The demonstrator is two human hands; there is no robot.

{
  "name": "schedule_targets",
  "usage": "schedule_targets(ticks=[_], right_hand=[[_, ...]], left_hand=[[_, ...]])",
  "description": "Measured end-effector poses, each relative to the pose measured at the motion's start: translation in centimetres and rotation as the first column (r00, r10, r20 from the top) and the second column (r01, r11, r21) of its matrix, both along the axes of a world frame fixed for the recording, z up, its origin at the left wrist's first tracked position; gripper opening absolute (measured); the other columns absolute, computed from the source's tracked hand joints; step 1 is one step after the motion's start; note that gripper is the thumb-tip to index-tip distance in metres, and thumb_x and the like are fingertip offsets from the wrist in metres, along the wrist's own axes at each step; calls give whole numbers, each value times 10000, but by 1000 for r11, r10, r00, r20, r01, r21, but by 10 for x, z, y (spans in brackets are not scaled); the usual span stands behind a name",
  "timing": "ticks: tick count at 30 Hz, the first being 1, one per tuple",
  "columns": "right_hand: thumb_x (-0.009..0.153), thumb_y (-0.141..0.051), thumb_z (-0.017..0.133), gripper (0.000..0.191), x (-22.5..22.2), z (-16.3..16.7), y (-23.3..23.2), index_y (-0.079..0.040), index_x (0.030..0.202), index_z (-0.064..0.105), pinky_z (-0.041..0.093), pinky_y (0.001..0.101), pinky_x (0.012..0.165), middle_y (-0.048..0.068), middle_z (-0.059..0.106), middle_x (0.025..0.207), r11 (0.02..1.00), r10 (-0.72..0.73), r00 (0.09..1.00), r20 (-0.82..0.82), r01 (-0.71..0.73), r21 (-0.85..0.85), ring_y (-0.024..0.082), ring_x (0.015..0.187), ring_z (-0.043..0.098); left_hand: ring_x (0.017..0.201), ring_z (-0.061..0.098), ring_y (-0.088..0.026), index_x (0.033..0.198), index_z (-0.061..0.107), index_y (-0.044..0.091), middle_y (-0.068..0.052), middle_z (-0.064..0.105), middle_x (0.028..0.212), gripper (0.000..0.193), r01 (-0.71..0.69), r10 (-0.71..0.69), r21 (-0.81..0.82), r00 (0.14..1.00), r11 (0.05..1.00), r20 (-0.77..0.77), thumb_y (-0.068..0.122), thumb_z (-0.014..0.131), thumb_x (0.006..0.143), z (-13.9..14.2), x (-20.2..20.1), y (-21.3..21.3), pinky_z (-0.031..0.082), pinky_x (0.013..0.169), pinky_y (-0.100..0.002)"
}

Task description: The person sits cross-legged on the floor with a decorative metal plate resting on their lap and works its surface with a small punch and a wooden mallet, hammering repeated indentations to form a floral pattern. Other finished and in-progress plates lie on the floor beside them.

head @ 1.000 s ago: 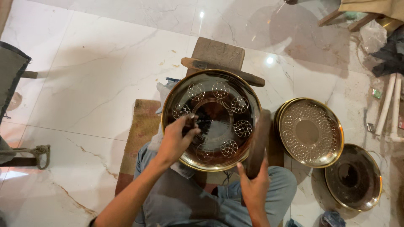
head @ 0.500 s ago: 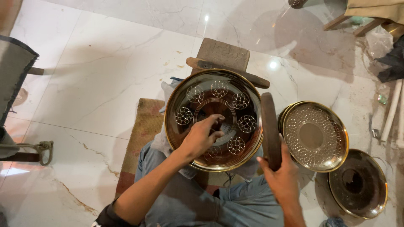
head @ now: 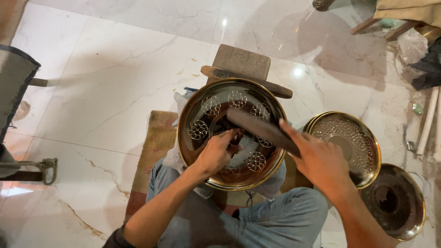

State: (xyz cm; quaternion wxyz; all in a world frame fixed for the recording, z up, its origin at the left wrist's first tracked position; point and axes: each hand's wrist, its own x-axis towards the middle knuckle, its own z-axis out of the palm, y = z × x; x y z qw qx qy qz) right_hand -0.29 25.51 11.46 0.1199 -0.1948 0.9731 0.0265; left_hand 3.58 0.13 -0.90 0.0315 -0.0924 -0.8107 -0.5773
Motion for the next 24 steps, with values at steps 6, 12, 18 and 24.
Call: schedule_targets(ticks=[6, 12, 18, 24], right_hand=[[894, -315, 714, 967, -16, 31, -43, -414, 1667, 142, 622, 435, 719, 107, 654, 1000, 966, 108, 989, 102, -128, 224, 304, 767, 745], [844, -215, 724, 982, -16, 34, -53, -371, 1655, 193, 617, 455, 667, 131, 651, 1013, 982, 187, 982, 37, -185, -48, 326, 704, 737], [881, -326, 738, 844, -2, 10, -19, -325, 1591, 280, 598, 477, 712, 163, 697, 911, 966, -5, 998, -65, -12, -258, 354, 789, 737], [858, -325, 769, 838, 35, -34, 16, -227, 1561, 325, 568, 504, 786, 249, 697, 1079, 782, -323, 945, -56, 234, -577, 416, 949, 707]], left_hand=[[862, 741, -267, 1241, 592, 10, -159, 712, 1004, 307, -249, 224, 124, 957, 961, 185, 49, 646, 942, -2, 23, 15, 584, 740, -357], [835, 703, -307, 1253, 600, -2, -194, 706, 1010, 356, -285, 285, 45, 958, 957, 5, 59, 724, 925, -3, 24, 20, 559, 755, -383], [905, 740, -316, 1270, 603, 7, -192, 696, 1070, 395, -9, 8, 14, 998, 1000, 56, 0, 654, 878, -4, 8, 9, 574, 755, -401], [1023, 695, -398, 1269, 642, 14, -206, 716, 1108, 437, 307, -317, -97, 940, 947, -122, 45, 738, 844, -10, -18, 1, 553, 862, -456]])
